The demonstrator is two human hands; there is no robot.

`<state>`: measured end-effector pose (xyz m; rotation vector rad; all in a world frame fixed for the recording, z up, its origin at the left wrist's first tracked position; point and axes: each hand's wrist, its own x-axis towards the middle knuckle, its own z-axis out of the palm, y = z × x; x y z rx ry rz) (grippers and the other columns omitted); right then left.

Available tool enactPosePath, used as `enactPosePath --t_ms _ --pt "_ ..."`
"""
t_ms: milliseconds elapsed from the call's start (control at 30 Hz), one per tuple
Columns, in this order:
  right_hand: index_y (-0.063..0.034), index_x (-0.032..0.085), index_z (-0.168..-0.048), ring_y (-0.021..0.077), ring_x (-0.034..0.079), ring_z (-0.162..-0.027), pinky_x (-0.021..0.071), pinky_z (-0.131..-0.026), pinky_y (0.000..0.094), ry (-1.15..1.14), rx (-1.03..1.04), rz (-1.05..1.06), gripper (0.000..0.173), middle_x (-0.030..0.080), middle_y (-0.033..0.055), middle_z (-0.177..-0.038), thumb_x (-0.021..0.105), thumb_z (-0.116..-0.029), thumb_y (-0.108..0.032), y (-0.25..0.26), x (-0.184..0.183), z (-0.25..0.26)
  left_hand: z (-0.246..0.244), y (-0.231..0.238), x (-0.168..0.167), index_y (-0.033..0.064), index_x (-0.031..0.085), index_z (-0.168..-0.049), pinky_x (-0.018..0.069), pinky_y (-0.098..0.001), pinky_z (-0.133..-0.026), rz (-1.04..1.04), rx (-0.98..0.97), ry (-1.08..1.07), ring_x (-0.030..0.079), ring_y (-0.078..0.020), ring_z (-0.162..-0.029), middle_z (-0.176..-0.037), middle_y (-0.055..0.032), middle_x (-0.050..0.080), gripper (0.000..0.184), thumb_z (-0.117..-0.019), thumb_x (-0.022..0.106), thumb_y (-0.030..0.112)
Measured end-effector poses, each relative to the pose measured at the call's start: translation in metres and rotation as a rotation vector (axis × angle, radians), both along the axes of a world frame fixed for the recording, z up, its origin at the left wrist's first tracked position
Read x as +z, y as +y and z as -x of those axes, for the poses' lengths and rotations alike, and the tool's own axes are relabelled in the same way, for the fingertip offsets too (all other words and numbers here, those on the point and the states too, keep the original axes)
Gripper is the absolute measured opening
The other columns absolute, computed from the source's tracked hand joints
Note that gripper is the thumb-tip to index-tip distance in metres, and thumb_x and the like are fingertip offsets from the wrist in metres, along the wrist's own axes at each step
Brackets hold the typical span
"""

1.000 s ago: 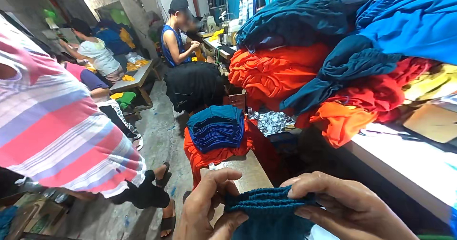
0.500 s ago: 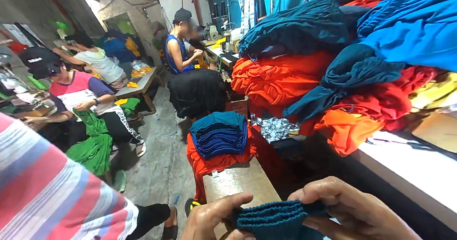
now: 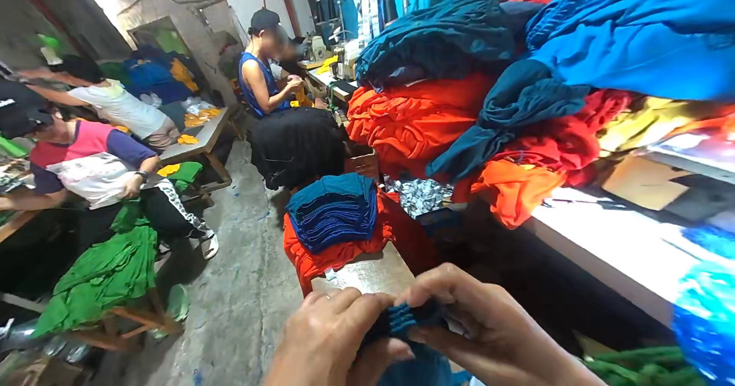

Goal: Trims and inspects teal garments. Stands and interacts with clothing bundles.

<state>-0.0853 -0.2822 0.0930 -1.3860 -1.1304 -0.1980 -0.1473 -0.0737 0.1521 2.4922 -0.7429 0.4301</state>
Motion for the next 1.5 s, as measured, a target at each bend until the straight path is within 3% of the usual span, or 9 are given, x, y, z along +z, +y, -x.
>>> enactPosePath --t_ms 100,367,633,800,933,1133,1333,1400,1500 --pt "-0.0104 0.055 -0.126 0.0019 0.068 -0.101 0.0568 -0.09 0.0197 0.101 -0.015 -0.097 0.028 0.071 -0.0018 -0.109 0.066 -0.0999 -0.016 0.001 -0.005 0.005 -0.01 0.0 0.007 0.0102 0.072 -0.102 0.0542 -0.0298 -0.061 -0.113 -0.044 -0.104 0.068 -0.0137 -0.074 -0.085 -0.004 0.07 0.03 -0.1022 0.056 0.035" --pt "0.0019 0.062 -0.106 0.0065 0.067 -0.087 0.057 -0.081 0.0273 0.866 -0.28 -0.179 0.019 0.069 0.0016 -0.094 0.052 -0.1032 -0.015 0.012 -0.094 0.036 -0.018 0.031 0.066 0.0052 0.071 -0.107 0.0543 -0.0276 -0.071 -0.388 -0.096 -0.073 0.067 -0.0139 -0.081 -0.089 -0.0105 0.071 0.032 -0.1058 0.053 0.032" --pt "-0.0071 0.064 -0.093 -0.0031 0.057 -0.072 0.0497 -0.069 0.0189 1.198 0.161 -0.001 0.036 0.058 -0.0095 -0.078 0.037 -0.1103 -0.024 0.041 -0.135 0.055 -0.009 0.043 0.093 -0.0074 0.07 -0.104 0.0524 -0.0224 -0.078 -0.425 0.07 0.004 0.065 -0.007 -0.084 -0.091 -0.0167 0.071 0.041 -0.1037 0.057 0.032" --pt "-0.0112 0.061 -0.123 0.0087 0.067 -0.088 0.0553 -0.077 0.0305 1.423 0.542 -0.147 0.066 0.07 -0.0023 -0.098 0.012 -0.1077 -0.053 0.052 -0.115 0.061 -0.002 0.043 0.091 -0.0065 0.071 -0.104 0.0517 -0.0203 -0.08 -0.433 0.088 0.001 0.064 -0.0044 -0.086 -0.092 -0.0152 0.071 0.041 -0.1029 0.058 0.032" --pt "-0.0115 0.064 -0.107 0.0065 0.068 -0.082 0.055 -0.075 0.0248 1.541 0.399 -0.547 0.041 0.072 -0.0024 -0.089 0.027 -0.1108 -0.029 0.041 -0.083 0.053 0.006 0.057 0.092 -0.0092 0.07 -0.102 0.0517 -0.0161 -0.082 -0.366 0.125 0.047 0.063 0.0024 -0.088 -0.094 -0.0118 0.072 0.037 -0.0995 0.062 0.027" --pt "-0.0183 0.062 -0.085 -0.0039 0.05 -0.049 0.0459 -0.053 0.0127 1.496 0.486 -0.489 0.031 0.054 -0.011 -0.058 0.042 -0.1086 -0.02 0.03 -0.078 0.053 0.017 0.064 0.089 -0.0066 0.068 -0.102 0.0516 -0.0129 -0.088 -0.203 0.108 0.062 0.061 0.0099 -0.096 -0.099 0.0004 0.072 0.025 -0.0964 0.066 0.018" --pt "-0.0109 0.069 -0.094 0.0005 0.066 -0.085 0.0552 -0.083 0.0217 1.174 0.059 -0.246 0.012 0.07 -0.0072 -0.088 0.059 -0.1009 -0.012 0.007 -0.079 0.032 0.025 0.075 0.093 -0.0042 0.067 -0.102 0.0527 -0.013 -0.084 -0.163 0.152 0.063 0.061 0.011 -0.092 -0.097 0.0067 0.07 0.021 -0.0955 0.065 0.015" --pt "-0.0114 0.07 -0.093 0.0004 0.067 -0.085 0.0556 -0.083 0.0211 1.132 0.022 -0.291 0.01 0.071 -0.0069 -0.088 0.062 -0.0982 -0.009 0.001 -0.073 0.034 0.024 0.075 0.086 -0.0049 0.069 -0.103 0.0529 -0.0141 -0.084 -0.17 0.15 0.067 0.062 0.0086 -0.091 -0.097 0.0019 0.071 0.026 -0.0961 0.065 0.019" --pt "-0.0124 0.074 -0.094 0.0008 0.069 -0.084 0.0582 -0.081 0.0203 1.02 -0.086 -0.45 0.011 0.074 -0.0055 -0.088 0.065 -0.0964 -0.007 0.001 -0.064 0.042 0.025 0.075 0.084 0.0087 0.069 -0.105 0.0528 -0.0115 -0.082 -0.076 0.146 0.05 0.062 0.0121 -0.091 -0.097 0.0159 0.069 0.016 -0.0971 0.066 0.022"
